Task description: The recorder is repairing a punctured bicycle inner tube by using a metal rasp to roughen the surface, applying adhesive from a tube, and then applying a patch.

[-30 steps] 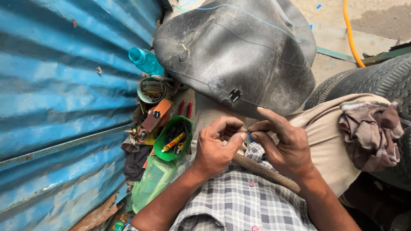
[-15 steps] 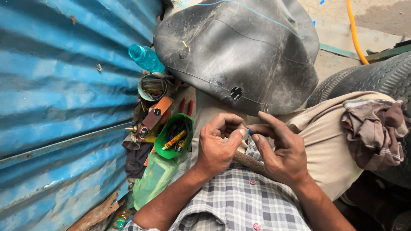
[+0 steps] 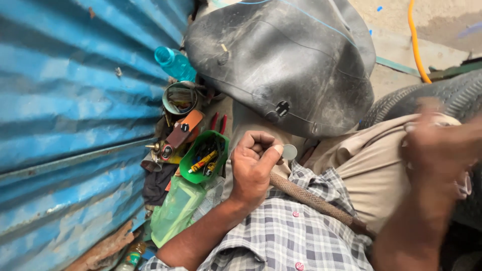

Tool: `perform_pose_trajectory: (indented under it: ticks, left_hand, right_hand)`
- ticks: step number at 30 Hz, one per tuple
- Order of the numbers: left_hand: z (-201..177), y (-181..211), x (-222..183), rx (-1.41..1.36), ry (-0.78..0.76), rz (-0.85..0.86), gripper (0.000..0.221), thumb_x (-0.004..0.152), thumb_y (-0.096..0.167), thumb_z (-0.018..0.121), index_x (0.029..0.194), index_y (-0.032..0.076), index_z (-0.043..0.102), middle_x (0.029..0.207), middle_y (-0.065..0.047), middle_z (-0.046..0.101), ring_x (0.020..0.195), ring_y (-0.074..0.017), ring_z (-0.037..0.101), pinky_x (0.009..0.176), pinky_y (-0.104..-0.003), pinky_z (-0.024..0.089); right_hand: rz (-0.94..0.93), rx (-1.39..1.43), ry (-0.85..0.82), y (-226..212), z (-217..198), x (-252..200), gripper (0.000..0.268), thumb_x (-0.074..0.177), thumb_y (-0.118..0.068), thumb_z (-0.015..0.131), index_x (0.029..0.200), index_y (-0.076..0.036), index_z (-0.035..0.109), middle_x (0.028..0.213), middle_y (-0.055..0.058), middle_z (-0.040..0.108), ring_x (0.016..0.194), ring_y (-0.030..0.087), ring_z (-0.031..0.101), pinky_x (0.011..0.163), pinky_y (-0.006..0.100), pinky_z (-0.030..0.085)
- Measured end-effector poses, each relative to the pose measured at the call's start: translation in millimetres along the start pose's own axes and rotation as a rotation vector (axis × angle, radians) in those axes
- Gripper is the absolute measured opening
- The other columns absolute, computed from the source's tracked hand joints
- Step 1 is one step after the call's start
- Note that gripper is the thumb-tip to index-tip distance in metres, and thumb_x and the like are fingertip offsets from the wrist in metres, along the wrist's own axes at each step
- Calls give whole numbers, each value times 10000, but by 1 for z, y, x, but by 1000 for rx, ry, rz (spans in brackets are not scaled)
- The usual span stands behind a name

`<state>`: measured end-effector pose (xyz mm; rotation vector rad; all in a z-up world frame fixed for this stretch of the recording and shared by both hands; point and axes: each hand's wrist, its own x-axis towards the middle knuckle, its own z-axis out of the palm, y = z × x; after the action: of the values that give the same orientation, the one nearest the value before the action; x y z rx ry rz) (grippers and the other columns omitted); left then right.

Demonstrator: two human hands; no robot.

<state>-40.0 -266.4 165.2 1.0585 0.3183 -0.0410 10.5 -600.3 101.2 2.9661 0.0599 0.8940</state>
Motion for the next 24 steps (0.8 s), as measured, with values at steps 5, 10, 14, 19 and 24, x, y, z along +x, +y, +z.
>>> perform_pose_trajectory:
  ticks: [5,10,14,19,24]
  left_hand:
    - [-12,-7,8,-20,72,-53,207,874,-14,667,1063,-33,584,905,-87,642,762,-94,620,686,-239,529]
    - [-11,-3,10,7,91,-126,197,861,7,670,1038,-31,590,872,-73,638,709,-83,598,628,-237,514]
    - [-9,2,7,46,61,-155,192,865,16,660,1037,-30,587,846,-70,646,676,-79,596,615,-236,514]
    - [-11,5,8,-4,63,-205,197,853,4,652,1032,-37,581,816,-86,646,624,-92,596,568,-247,512]
    - [-13,4,8,-92,36,-248,186,863,7,648,1021,-40,563,770,-100,620,563,-112,582,504,-269,514]
  right_hand:
    - [105,894,-110,-40,-70,30,227,1144,155,599,1364,131,551,1262,229,633,1110,334,634,998,391,525]
    - [-246,1177,-124,-153,-101,33,439,899,120,767,1289,-9,613,1050,123,734,952,211,716,820,300,600]
    - [-455,1057,-18,-174,-104,33,444,852,156,810,1228,21,619,972,82,736,893,237,674,796,360,548]
    - [-529,999,-25,-175,-103,40,433,800,137,803,1185,4,657,980,97,729,913,272,664,790,365,546]
    - [-563,967,-27,-174,-97,41,435,773,166,751,1168,4,670,961,107,717,891,279,650,787,388,544]
